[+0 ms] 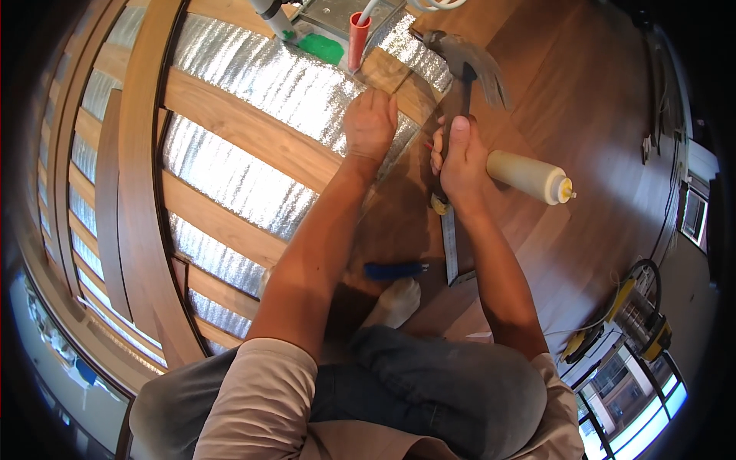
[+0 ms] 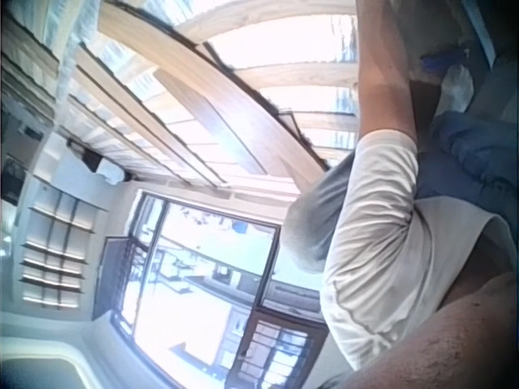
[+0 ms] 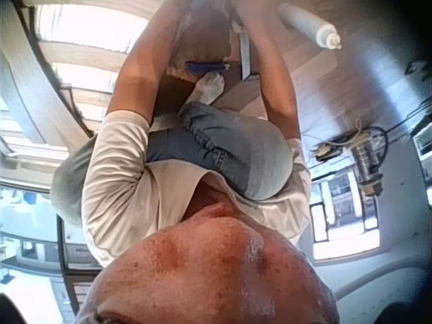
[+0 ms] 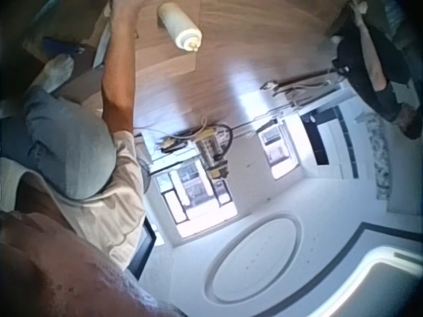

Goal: The person installs wood floor panels by using a hammer to tap a wooden block against the panels, applies adhesive from a bottle, and cuts material with a utility knife.

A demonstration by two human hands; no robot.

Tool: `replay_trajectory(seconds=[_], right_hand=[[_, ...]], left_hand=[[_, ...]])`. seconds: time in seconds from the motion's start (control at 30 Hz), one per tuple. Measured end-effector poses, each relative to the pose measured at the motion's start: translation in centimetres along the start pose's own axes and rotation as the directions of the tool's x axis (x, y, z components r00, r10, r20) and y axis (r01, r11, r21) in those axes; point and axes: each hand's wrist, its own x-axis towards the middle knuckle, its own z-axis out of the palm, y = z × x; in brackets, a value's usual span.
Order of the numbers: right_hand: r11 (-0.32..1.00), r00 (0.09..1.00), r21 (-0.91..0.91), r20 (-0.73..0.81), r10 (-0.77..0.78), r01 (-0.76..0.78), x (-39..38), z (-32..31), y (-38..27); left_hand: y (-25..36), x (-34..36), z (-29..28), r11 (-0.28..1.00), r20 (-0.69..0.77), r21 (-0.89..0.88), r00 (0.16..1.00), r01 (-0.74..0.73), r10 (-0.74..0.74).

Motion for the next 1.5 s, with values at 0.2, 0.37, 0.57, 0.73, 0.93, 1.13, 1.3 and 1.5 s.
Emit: replay_trajectory(seconds=[0.2,0.37,0.57,0.73,0.93,1.13,1.3,1.5], right_hand=[[0.993,0.995,-0.061,0.001,0.104,-0.103,0.3,-1.4,0.4],[0.997,1.0,-0.075,-0.017,-0.014,0.013,-1.7,-2.6,-2.1],[0.941,0.992,-0.322,-0.107,0.073,-0.104,-8.1,-6.1,2.5],[0.924,0.992,-0.379,-0.122,0.012,-0.058,-12.9,-8.8,5.0],[0.857,0.986,-0.513,-0.164,-0.035,-0.055,-15.9,-11.1,6.4],[0.56,0.906,-0.822,-0.153,-0.396,0.106,-15.4,-11.1,6.4],[0.529,0.891,-0.834,-0.112,-0.439,0.156,-15.5,-12.5,8.7],[0.49,0.903,-0.864,-0.118,-0.413,0.111,-15.6,-12.6,9.4]], left_hand=[[0.8,0.1,0.3,0.999,-0.015,-0.021,0.999,-0.028,0.028],[0.5,0.3,-0.3,1.0,-0.021,0.002,0.999,-0.026,0.026],[0.5,1.0,-0.8,0.997,0.106,0.044,0.993,-0.056,0.051],[3.1,4.2,-2.6,0.993,0.076,0.06,0.992,-0.102,0.098],[5.7,3.6,-6.3,0.997,0.161,-0.019,0.984,-0.07,0.072],[0.4,-2.1,-9.9,0.978,0.128,0.095,0.977,-0.185,0.172],[-0.9,-3.4,-10.5,0.949,0.204,0.103,0.94,-0.297,0.272],[-1.7,-4.7,-10.8,0.941,0.253,0.118,0.926,-0.318,0.281]])
